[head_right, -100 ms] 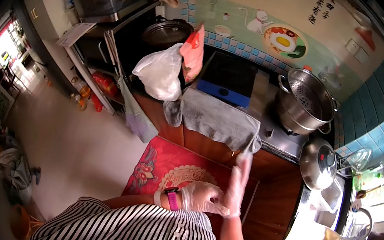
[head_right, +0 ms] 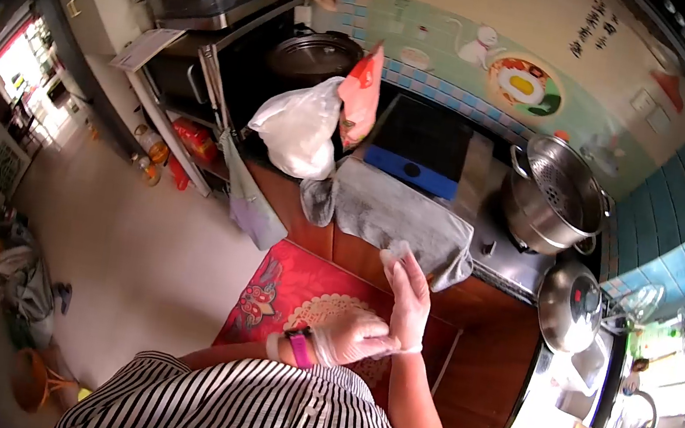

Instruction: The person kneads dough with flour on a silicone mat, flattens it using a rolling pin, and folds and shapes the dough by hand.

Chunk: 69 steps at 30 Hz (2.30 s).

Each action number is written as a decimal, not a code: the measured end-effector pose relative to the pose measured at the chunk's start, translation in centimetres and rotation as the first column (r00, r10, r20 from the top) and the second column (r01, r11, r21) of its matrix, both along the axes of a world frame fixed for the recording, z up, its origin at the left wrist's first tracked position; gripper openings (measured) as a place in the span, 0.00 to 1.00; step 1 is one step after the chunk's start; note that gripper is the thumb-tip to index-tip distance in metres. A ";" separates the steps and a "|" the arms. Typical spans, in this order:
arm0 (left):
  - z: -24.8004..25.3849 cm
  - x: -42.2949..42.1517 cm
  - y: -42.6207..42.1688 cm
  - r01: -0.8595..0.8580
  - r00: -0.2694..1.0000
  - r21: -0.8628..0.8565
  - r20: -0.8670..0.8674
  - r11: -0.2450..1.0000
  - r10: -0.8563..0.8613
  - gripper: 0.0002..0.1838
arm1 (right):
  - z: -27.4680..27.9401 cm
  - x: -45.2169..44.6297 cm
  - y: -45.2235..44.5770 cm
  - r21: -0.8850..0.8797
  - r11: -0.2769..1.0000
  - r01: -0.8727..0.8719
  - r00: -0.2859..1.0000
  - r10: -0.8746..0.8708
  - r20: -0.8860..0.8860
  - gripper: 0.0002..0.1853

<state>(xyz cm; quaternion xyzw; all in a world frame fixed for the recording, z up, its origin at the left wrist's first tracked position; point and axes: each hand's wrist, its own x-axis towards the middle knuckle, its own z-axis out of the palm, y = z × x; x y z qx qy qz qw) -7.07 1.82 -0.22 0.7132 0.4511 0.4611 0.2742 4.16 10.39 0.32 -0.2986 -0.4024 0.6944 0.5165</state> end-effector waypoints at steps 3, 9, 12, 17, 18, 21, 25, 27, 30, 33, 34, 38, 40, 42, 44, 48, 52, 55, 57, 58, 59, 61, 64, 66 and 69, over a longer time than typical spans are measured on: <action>2.2 -1.3 0.1 -0.009 0.997 0.028 -0.081 1.000 0.011 0.16 | 1.4 -0.5 3.1 -0.054 0.997 -0.055 0.990 0.061 0.125 0.21; 4.7 -15.0 5.2 -0.639 0.769 0.085 0.034 0.765 0.639 0.07 | 6.2 -7.1 9.2 0.447 0.880 -0.163 0.868 -0.088 0.489 0.14; 7.2 -22.6 8.5 -0.773 0.511 0.398 -0.073 0.495 0.857 0.14 | 10.5 -12.2 11.8 0.814 0.508 -0.283 0.772 -0.383 0.507 0.16; 9.2 -29.9 16.3 -0.690 0.360 0.562 -0.279 0.455 0.890 0.15 | 13.4 -22.6 17.8 0.828 -0.056 -0.557 0.655 -0.643 0.397 0.21; 8.2 -31.6 17.5 -0.677 0.382 0.562 -0.283 0.475 0.880 0.15 | 13.1 -24.1 18.9 0.848 -0.131 -0.513 0.651 -0.704 0.285 0.15; 6.1 -36.4 20.1 -0.611 0.482 0.445 -0.446 0.654 0.754 0.05 | 11.6 -25.3 21.7 0.615 0.184 -0.766 0.280 -0.767 0.578 0.15; 7.3 -39.7 21.1 -0.540 0.595 0.407 -0.434 0.737 0.676 0.05 | 9.9 -23.7 20.8 0.478 0.502 -0.721 0.083 -0.622 0.779 0.15; 7.4 -40.9 21.3 -0.483 0.678 0.393 -0.397 0.782 0.618 0.06 | 8.8 -23.6 20.0 0.451 0.592 -0.668 0.095 -0.534 0.840 0.14; 7.8 -42.0 21.9 -0.419 0.743 0.360 -0.392 0.834 0.543 0.06 | 8.7 -25.6 19.5 0.581 0.590 -0.561 0.111 -0.642 0.758 0.12; 8.1 -42.6 22.0 -0.368 0.775 0.362 -0.389 0.856 0.498 0.05 | 8.5 -27.6 19.8 0.558 0.564 -0.609 -0.005 -0.706 0.708 0.09; 8.2 -42.8 21.9 -0.342 0.788 0.360 -0.394 0.868 0.473 0.05 | 8.8 -28.2 19.5 0.634 0.445 -0.633 0.087 -0.773 0.629 0.09; 8.6 -44.0 22.8 -0.321 0.734 0.412 -0.461 0.853 0.499 0.05 | 7.3 -29.7 19.9 0.544 0.532 -0.648 0.039 -0.691 0.722 0.09; 8.7 -44.6 23.1 -0.325 0.714 0.419 -0.479 0.848 0.510 0.05 | 8.3 -29.8 20.5 0.394 0.677 -0.622 -0.015 -0.514 0.858 0.09; 8.9 -44.7 23.5 -0.328 0.696 0.430 -0.492 0.841 0.523 0.05 | 8.4 -29.5 21.0 0.219 0.782 -0.584 -0.062 -0.312 0.948 0.10; 8.8 -44.5 23.2 -0.344 0.689 0.414 -0.499 0.843 0.526 0.06 | 7.2 -28.8 21.2 0.352 0.767 -0.537 0.026 -0.401 0.916 0.13; 12.5 -41.4 22.0 -0.142 0.750 0.456 -0.530 0.879 0.396 0.22 | 9.8 -30.2 20.2 0.198 0.644 -0.739 -0.186 -0.477 0.859 0.16; 10.8 -38.7 21.7 0.013 0.739 0.446 -0.607 0.895 0.292 0.23 | 9.4 -30.0 18.9 0.349 0.636 -0.688 0.083 -0.408 0.909 0.19; 8.6 -39.5 22.8 -0.032 0.682 0.452 -0.643 0.892 0.350 0.17 | 7.4 -28.2 20.5 0.239 0.724 -0.647 0.017 -0.300 0.954 0.18; 7.5 -40.2 23.7 -0.063 0.700 0.501 -0.594 0.863 0.396 0.07 | 6.2 -26.9 21.1 0.226 0.742 -0.631 0.027 -0.270 0.963 0.15; 7.3 -40.5 23.7 -0.062 0.700 0.499 -0.596 0.865 0.394 0.07 | 5.4 -26.6 21.3 0.224 0.743 -0.631 0.027 -0.267 0.963 0.15; 7.3 -40.8 23.5 -0.039 0.703 0.519 -0.593 0.854 0.392 0.06 | 4.6 -26.3 21.5 0.228 0.704 -0.673 0.008 -0.300 0.954 0.15; 9.3 -41.2 22.5 0.027 0.734 0.532 -0.586 0.846 0.345 0.03 | 5.4 -27.1 20.6 0.227 0.671 -0.706 -0.003 -0.324 0.946 0.14; 10.9 -41.5 21.4 0.077 0.744 0.461 -0.617 0.884 0.257 0.01 | 7.5 -30.4 19.0 0.330 0.659 -0.676 0.024 -0.428 0.903 0.15; 11.5 -41.3 20.8 0.087 0.760 0.439 -0.609 0.894 0.225 0.02 | 7.2 -31.7 19.0 0.312 0.591 -0.744 0.135 -0.324 0.936 0.16; 11.5 -41.1 19.9 0.064 0.776 0.410 -0.594 0.910 0.213 0.03 | 6.1 -34.0 20.5 0.384 0.662 -0.644 0.393 -0.144 0.908 0.19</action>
